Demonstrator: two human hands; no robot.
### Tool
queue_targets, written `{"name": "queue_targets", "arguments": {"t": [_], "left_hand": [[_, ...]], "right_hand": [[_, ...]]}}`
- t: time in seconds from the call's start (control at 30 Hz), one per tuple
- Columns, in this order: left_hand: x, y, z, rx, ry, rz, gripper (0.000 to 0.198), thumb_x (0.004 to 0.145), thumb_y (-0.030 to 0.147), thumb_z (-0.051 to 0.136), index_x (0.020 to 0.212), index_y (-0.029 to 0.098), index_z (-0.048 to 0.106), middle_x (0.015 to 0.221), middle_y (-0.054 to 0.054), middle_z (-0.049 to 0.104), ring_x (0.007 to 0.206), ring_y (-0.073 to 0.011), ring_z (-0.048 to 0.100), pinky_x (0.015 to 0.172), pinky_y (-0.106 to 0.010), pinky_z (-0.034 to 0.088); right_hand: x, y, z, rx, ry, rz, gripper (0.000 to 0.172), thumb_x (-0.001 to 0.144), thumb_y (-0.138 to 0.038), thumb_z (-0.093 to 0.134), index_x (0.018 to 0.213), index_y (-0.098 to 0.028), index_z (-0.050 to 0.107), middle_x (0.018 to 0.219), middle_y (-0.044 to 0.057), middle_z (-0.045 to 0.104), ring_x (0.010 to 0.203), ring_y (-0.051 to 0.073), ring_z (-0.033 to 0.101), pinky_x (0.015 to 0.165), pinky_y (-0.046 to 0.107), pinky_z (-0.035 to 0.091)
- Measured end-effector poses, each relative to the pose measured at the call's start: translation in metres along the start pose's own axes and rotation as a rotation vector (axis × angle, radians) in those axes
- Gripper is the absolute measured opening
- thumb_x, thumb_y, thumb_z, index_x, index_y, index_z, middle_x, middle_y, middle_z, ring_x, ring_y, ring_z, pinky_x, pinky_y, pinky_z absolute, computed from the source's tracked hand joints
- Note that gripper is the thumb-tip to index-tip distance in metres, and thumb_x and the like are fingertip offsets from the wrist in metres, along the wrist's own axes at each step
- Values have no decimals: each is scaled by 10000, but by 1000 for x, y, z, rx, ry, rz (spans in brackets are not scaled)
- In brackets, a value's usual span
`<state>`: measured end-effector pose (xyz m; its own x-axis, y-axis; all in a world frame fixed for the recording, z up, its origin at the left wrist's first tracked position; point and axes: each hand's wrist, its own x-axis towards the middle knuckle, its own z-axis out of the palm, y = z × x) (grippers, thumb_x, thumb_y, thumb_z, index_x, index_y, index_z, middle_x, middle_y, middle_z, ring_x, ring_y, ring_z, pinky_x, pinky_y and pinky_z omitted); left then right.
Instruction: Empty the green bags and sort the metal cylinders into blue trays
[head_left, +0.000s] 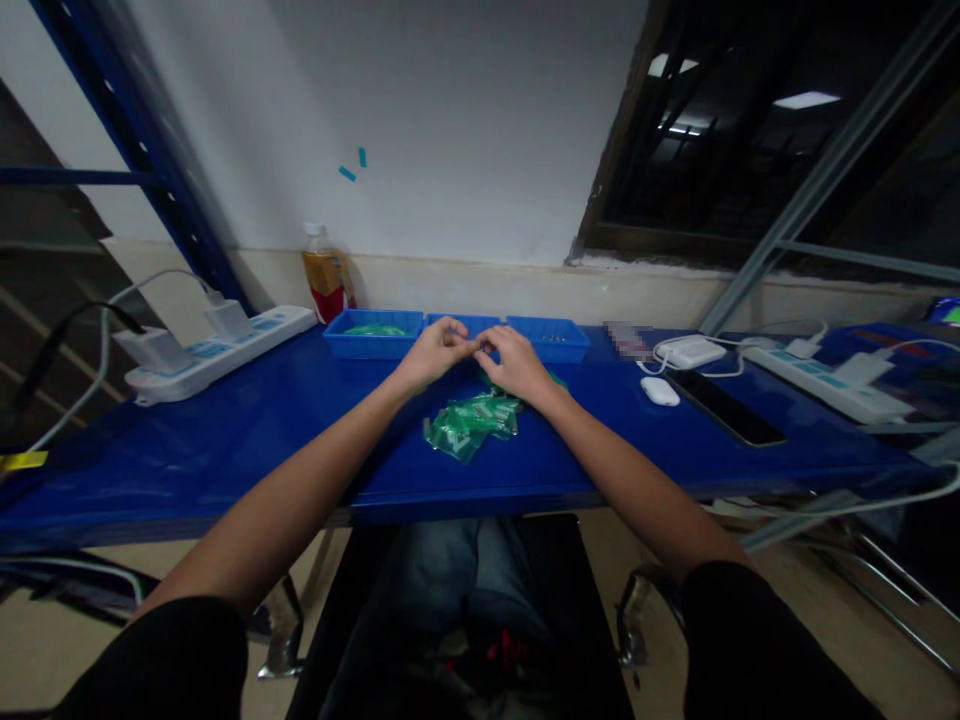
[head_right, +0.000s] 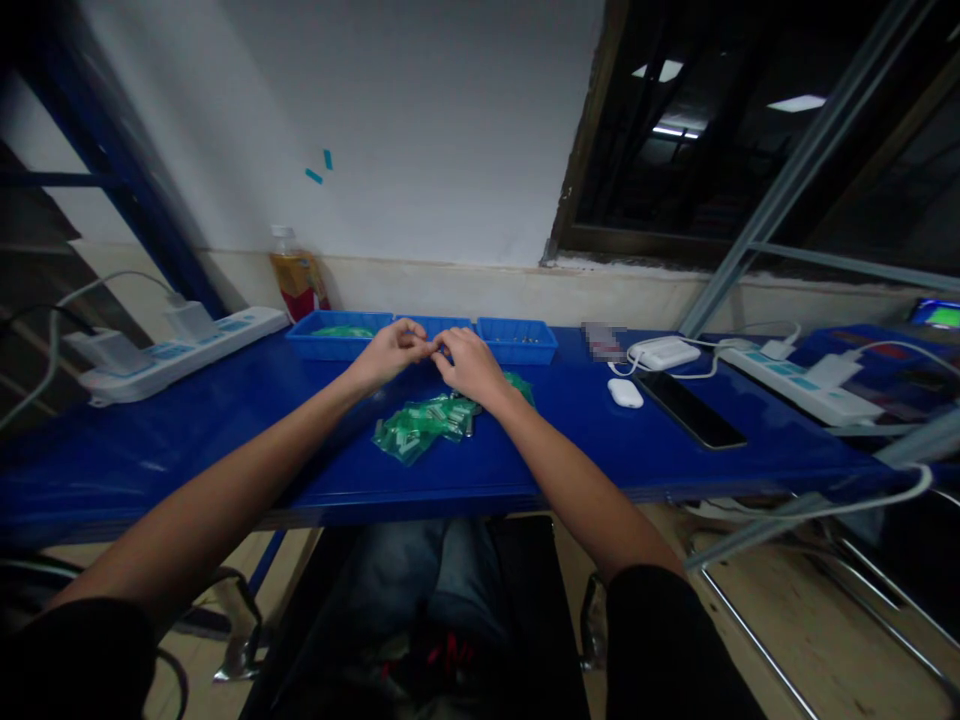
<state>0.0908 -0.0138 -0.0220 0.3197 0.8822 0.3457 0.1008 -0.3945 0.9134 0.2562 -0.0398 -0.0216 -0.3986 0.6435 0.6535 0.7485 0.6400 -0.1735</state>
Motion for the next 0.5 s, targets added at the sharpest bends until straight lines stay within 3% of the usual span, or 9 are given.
{"name": "queue_targets", "arguments": {"t": [0.1,0.23,0.3,0.4,0.5], "left_hand": [[-2,2,2,207,-24,10,255,777,393,594,744,144,550,617,-5,597,569,-110,525,553,-218,385],[-9,11,10,648,-319,0,278,700,431,654,654,157,670,606,-32,646,559,-138,545,515,-232,343],[-11,17,18,775,-405,-25,268,648,448,693,678,183,714,643,-40,679,579,-156,574,515,-237,341],[-8,21,27,881,-416,-40,208,636,400,707,707,208,742,713,-57,708,628,-183,607,532,-244,354],[-2,18,24,898,-372,-2,122,655,295,693,724,207,742,733,-62,713,657,-196,620,558,-247,375]], "right_hand": [[3,18,-4,-23,45,47,118,854,-206,495,881,-166,603,832,55,609,827,192,536,789,297,391],[1,57,-12,-159,157,290,181,825,-170,479,937,-132,617,900,105,632,878,226,550,818,329,396],[-2,72,-14,-235,205,411,215,818,-182,483,964,-111,623,957,141,634,918,249,547,844,353,391],[-6,76,-13,-266,240,474,236,822,-243,498,963,-117,638,975,150,631,950,265,538,861,373,389],[-5,60,-9,-180,245,419,226,835,-286,491,912,-146,649,916,116,639,921,249,546,854,366,396]]}}
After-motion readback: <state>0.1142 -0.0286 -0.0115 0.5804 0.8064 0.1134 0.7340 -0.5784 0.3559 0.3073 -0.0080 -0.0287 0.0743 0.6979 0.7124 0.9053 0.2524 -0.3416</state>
